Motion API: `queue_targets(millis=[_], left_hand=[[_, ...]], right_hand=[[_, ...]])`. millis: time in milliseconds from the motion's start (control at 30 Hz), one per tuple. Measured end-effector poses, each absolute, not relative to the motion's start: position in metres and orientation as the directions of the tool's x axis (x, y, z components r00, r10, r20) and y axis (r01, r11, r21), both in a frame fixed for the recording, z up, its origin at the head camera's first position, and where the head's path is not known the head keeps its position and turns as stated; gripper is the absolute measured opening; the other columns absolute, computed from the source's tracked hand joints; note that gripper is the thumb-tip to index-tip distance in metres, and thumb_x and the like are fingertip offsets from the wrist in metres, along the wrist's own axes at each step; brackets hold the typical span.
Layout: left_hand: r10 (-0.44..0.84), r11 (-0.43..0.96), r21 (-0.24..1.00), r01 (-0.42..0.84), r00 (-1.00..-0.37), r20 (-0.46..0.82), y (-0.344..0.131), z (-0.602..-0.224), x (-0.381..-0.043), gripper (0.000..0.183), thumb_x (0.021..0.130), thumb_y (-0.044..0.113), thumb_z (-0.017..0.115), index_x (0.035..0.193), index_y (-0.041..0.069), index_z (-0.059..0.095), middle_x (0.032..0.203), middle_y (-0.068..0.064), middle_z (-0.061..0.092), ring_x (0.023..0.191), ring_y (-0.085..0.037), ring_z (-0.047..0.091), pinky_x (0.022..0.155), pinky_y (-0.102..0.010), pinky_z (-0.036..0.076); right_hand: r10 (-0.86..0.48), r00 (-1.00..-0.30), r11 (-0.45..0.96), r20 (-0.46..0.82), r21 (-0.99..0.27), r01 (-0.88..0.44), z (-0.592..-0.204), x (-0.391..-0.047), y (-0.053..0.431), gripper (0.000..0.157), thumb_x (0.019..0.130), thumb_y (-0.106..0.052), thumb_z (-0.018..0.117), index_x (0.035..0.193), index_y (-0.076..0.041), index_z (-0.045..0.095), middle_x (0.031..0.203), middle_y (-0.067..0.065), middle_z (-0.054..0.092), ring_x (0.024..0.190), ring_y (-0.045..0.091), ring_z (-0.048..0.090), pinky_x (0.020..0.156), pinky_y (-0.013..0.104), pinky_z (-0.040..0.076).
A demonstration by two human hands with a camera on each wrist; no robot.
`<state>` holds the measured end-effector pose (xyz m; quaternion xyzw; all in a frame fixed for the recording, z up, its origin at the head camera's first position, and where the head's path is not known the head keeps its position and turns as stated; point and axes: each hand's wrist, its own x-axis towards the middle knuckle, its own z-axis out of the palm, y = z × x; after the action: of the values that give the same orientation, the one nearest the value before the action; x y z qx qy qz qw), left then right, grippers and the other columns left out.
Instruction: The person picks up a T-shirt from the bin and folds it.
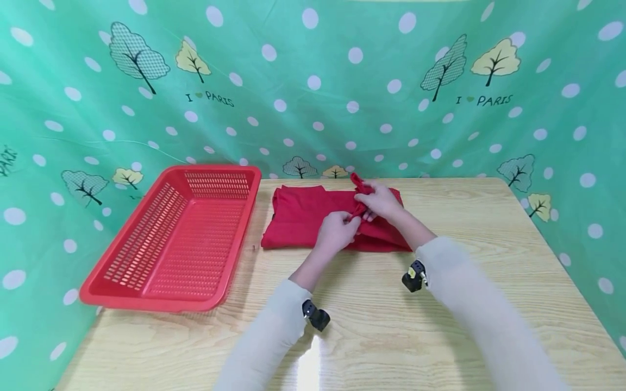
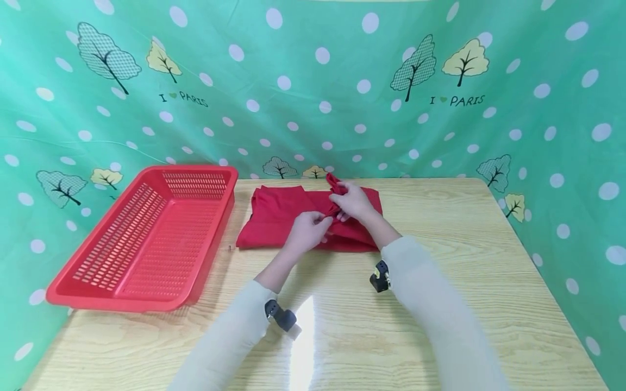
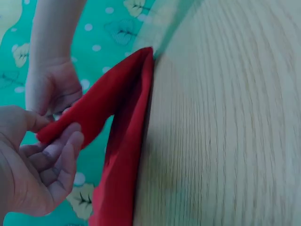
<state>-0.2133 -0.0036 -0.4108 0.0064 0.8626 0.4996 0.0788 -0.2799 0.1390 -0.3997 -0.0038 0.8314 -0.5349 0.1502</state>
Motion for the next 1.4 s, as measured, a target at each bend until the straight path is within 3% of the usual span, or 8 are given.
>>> queue_targets(millis=[200, 467, 567, 667, 833, 1033, 1233, 1400], left_hand=[[0.095, 0.615, 0.773, -0.155, -0.959, -0.268, -0.021, -0.422, -0.213, 0.027, 0.092, 0.026, 0.056, 0.071, 0.011, 0.062, 0.070, -0.001, 0.070, 0.057, -0.019, 0.065, 0.054, -0.024, 0.046], [0.053, 0.627, 0.750, -0.211, -0.949, -0.312, -0.026, -0.432, -0.219, 0.046, 0.087, 0.042, 0.063, 0.054, 0.013, 0.048, 0.050, -0.001, 0.054, 0.049, -0.021, 0.064, 0.049, -0.024, 0.044], [0.008, 0.635, 0.735, -0.238, -0.949, -0.314, -0.024, -0.431, -0.228, 0.041, 0.087, 0.043, 0.062, 0.063, 0.013, 0.049, 0.049, -0.002, 0.048, 0.046, -0.021, 0.063, 0.050, -0.023, 0.045], [-0.020, 0.649, 0.718, -0.252, -0.949, -0.315, -0.023, -0.431, -0.239, 0.033, 0.088, 0.042, 0.061, 0.087, 0.009, 0.057, 0.058, -0.005, 0.057, 0.046, -0.019, 0.063, 0.054, -0.024, 0.048], [-0.008, 0.679, 0.707, -0.198, -0.965, -0.262, -0.020, -0.442, -0.254, 0.049, 0.089, 0.039, 0.061, 0.126, 0.008, 0.051, 0.066, -0.005, 0.062, 0.047, -0.014, 0.059, 0.058, -0.025, 0.045], [-0.003, 0.685, 0.721, -0.106, -0.990, -0.142, -0.021, -0.451, -0.260, 0.047, 0.089, 0.034, 0.063, 0.131, 0.018, 0.050, 0.095, -0.002, 0.063, 0.082, -0.014, 0.059, 0.072, -0.030, 0.046], [-0.062, 0.873, 0.483, -0.074, -0.997, -0.041, -0.016, -0.455, -0.254, 0.055, 0.085, 0.038, 0.066, 0.133, 0.018, 0.047, 0.122, -0.005, 0.056, 0.105, -0.021, 0.059, 0.078, -0.038, 0.051], [0.101, 0.958, 0.253, 0.135, -0.985, 0.141, -0.005, -0.454, -0.246, 0.053, 0.086, 0.036, 0.066, 0.133, 0.020, 0.048, 0.117, -0.006, 0.050, 0.104, -0.021, 0.050, 0.078, -0.034, 0.046]], right_hand=[[-0.206, -0.943, 0.571, -0.260, -0.815, 0.100, -0.416, -0.277, 0.132, 0.053, 0.092, -0.037, 0.057, 0.136, -0.011, 0.043, 0.078, 0.010, 0.062, 0.053, 0.016, 0.058, 0.054, 0.027, 0.052], [-0.051, -0.984, 0.640, -0.172, -0.762, 0.100, -0.426, -0.277, 0.171, 0.036, 0.094, -0.028, 0.052, 0.121, -0.003, 0.056, 0.090, 0.015, 0.060, 0.065, 0.019, 0.057, 0.058, 0.026, 0.049], [0.051, -0.989, 0.681, -0.140, -0.719, 0.137, -0.430, -0.276, 0.190, 0.036, 0.094, -0.027, 0.051, 0.118, -0.001, 0.057, 0.101, 0.019, 0.060, 0.080, 0.025, 0.056, 0.066, 0.030, 0.047], [0.121, -0.980, 0.693, -0.160, -0.693, 0.199, -0.436, -0.274, 0.204, 0.042, 0.094, -0.029, 0.050, 0.123, 0.002, 0.053, 0.115, 0.022, 0.056, 0.097, 0.030, 0.054, 0.079, 0.036, 0.046], [0.174, -0.950, 0.645, -0.260, -0.699, 0.309, -0.445, -0.272, 0.218, 0.053, 0.095, -0.035, 0.048, 0.130, 0.005, 0.045, 0.126, 0.025, 0.050, 0.110, 0.034, 0.050, 0.093, 0.042, 0.045], [0.167, -0.951, 0.640, -0.258, -0.706, 0.304, -0.443, -0.271, 0.219, 0.061, 0.091, -0.043, 0.053, 0.125, 0.007, 0.051, 0.122, 0.025, 0.054, 0.104, 0.033, 0.054, 0.087, 0.039, 0.048], [0.149, -0.948, 0.637, -0.281, -0.706, 0.309, -0.448, -0.274, 0.217, 0.056, 0.092, -0.038, 0.054, 0.126, 0.006, 0.052, 0.126, 0.025, 0.053, 0.112, 0.034, 0.052, 0.091, 0.040, 0.046], [0.148, -0.948, 0.620, -0.283, -0.720, 0.312, -0.448, -0.275, 0.214, 0.053, 0.093, -0.031, 0.054, 0.130, 0.006, 0.047, 0.130, 0.026, 0.049, 0.115, 0.035, 0.049, 0.096, 0.042, 0.044]])
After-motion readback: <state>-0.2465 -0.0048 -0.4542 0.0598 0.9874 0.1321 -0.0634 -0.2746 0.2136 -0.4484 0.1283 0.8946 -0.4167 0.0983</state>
